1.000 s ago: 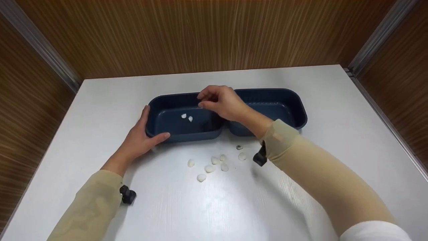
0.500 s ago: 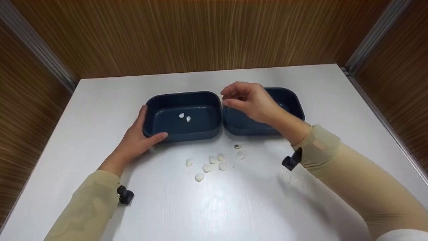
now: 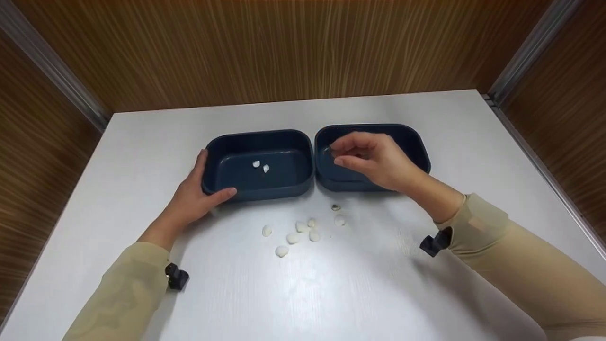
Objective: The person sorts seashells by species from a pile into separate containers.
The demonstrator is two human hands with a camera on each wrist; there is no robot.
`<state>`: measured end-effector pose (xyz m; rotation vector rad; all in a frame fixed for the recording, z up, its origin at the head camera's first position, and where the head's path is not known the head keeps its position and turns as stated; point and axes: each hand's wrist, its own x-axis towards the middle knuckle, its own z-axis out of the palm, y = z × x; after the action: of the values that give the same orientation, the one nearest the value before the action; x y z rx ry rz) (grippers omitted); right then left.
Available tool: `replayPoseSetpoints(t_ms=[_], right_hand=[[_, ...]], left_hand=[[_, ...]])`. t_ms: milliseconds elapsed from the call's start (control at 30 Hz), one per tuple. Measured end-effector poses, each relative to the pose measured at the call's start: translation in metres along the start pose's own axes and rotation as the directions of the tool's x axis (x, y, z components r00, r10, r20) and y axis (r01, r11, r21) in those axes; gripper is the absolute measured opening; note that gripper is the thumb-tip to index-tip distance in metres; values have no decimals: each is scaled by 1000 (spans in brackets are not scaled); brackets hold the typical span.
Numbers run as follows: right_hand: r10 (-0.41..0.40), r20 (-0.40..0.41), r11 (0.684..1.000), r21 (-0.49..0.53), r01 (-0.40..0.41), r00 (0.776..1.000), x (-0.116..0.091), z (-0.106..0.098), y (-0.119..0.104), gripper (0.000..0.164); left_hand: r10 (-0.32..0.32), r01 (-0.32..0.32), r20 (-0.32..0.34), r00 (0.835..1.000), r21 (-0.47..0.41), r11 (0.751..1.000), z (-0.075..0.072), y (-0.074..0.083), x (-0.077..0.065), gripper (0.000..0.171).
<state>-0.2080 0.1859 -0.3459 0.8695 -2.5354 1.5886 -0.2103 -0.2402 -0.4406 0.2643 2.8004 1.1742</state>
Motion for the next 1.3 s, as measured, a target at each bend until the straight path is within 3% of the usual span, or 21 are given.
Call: replayPoseSetpoints(t_ms=[433,800,1300], right_hand=[[11,61,1000,11,-12,998,-31,7,6,25],[41,157,999,-36,-36,987,-53,18,28,20],[112,209,989,-120,-88,972,-65,31,51,24]], left_hand=[[-17,17,19,1000,3,1000,-4,-1,-3,121],[-11,11,13,1000,5,1000,-5,-1,-4,122],[4,-4,7,1000,-4,1000,-4,0,-4,120]])
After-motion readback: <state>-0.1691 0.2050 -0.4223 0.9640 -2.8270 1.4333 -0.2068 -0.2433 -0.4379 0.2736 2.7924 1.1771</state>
